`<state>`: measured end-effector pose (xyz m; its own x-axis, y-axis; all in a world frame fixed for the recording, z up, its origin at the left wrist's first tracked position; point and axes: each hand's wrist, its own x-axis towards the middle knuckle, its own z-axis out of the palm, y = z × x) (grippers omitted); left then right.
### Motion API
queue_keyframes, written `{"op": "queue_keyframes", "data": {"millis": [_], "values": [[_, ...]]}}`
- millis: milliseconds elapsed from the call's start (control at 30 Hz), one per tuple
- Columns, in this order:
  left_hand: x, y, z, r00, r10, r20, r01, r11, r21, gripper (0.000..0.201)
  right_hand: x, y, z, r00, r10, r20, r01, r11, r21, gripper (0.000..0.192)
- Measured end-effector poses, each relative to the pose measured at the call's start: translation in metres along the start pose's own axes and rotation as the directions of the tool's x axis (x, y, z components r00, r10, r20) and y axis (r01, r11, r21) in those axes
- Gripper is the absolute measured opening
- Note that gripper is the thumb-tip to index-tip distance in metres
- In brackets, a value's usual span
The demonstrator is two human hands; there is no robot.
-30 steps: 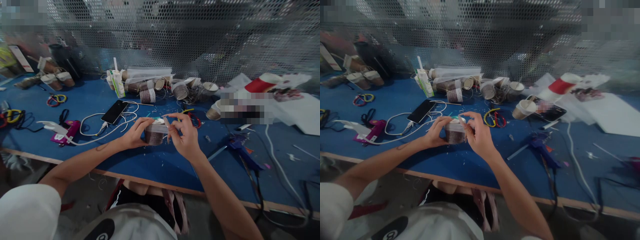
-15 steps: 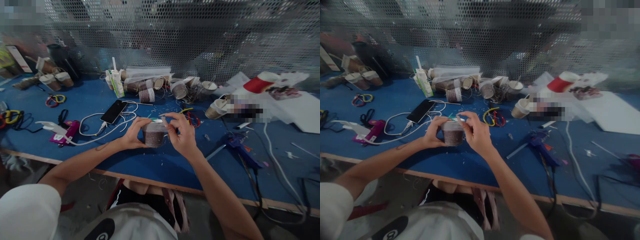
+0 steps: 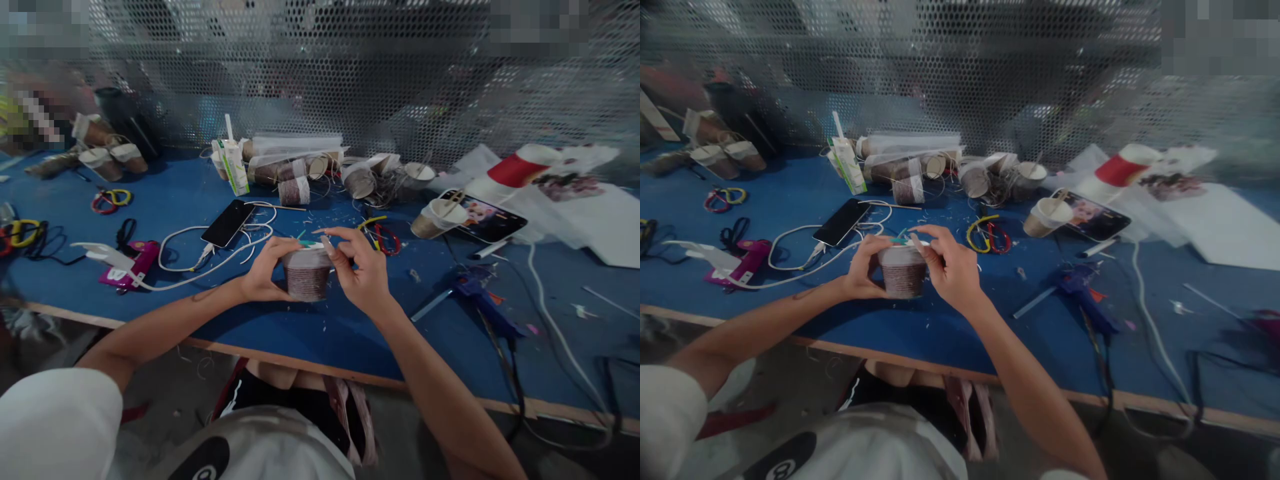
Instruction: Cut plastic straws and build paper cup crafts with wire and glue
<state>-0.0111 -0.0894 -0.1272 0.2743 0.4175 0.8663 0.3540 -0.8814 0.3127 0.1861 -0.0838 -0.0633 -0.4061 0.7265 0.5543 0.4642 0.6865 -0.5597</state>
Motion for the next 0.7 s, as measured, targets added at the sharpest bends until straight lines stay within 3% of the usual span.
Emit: {"op": "queue_keyframes", "data": {"millis": [367,700], "values": [[-0.0009,0.0002,-0.0017,1.0,0.013,-0.003,-0.013,0.999,-0.032,0.081,-0.0008,0.0041,0.0026,0.997,0.04,0.07,-0.036,0.998,-0.05,0.039],[0.0008,-0.0022,-0.0006,1.0,-0.007,0.025,0.009,0.997,-0.079,0.088,0.0006,0.0039,-0.001,0.989,0.093,0.117,-0.097,0.995,0.028,0.044]]}}
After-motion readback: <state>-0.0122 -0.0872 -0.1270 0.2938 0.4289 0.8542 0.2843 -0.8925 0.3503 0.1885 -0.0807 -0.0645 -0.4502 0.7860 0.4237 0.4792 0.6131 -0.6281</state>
